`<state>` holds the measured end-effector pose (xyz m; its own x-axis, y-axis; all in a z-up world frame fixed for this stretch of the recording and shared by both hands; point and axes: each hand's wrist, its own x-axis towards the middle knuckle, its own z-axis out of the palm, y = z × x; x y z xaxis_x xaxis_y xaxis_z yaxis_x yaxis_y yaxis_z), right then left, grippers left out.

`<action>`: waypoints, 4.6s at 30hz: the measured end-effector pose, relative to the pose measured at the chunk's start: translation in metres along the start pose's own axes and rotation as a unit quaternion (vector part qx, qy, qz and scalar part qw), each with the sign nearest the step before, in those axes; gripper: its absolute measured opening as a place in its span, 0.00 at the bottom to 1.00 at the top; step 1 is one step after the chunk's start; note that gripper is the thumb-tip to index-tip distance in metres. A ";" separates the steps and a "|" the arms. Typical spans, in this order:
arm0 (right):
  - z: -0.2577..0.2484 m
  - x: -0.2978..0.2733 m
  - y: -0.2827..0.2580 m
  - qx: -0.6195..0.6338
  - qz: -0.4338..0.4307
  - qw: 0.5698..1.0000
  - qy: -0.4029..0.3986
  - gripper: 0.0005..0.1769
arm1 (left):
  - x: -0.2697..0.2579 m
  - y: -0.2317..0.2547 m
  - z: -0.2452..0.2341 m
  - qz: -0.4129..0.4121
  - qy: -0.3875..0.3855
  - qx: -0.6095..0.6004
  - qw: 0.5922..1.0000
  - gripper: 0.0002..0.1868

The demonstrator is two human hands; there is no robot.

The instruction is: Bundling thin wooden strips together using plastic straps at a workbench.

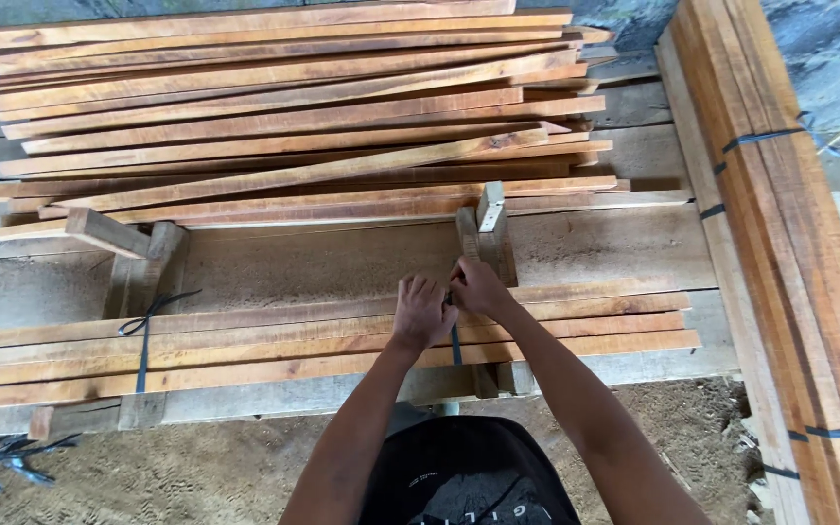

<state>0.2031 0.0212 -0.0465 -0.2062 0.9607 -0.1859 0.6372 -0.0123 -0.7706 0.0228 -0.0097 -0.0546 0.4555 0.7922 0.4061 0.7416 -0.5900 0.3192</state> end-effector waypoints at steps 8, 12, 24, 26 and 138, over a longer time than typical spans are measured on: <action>-0.006 -0.016 -0.016 0.075 -0.009 0.997 0.030 0.04 | -0.011 0.008 -0.011 -0.008 0.012 -0.001 1.000 0.08; -0.008 -0.014 -0.018 0.108 -0.008 0.993 0.037 0.05 | -0.010 0.005 -0.005 -0.012 0.022 -0.015 1.000 0.10; 0.004 -0.003 0.002 0.139 0.012 0.989 0.045 0.04 | -0.001 -0.008 -0.018 -0.105 -0.058 -0.201 0.972 0.15; 0.007 -0.001 0.004 0.140 0.014 0.989 0.046 0.04 | -0.001 -0.007 -0.017 -0.103 -0.062 -0.196 0.973 0.15; 0.125 -0.067 -0.097 -0.357 0.226 0.895 0.141 0.40 | -0.208 -0.300 -0.236 -0.259 -0.166 0.114 0.945 0.36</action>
<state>0.0621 -0.0766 -0.0351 0.3248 0.9352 -0.1413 0.9411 -0.3344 -0.0500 -0.4110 -0.0345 -0.0328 0.1031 0.9931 -0.0559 0.9771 -0.0905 0.1928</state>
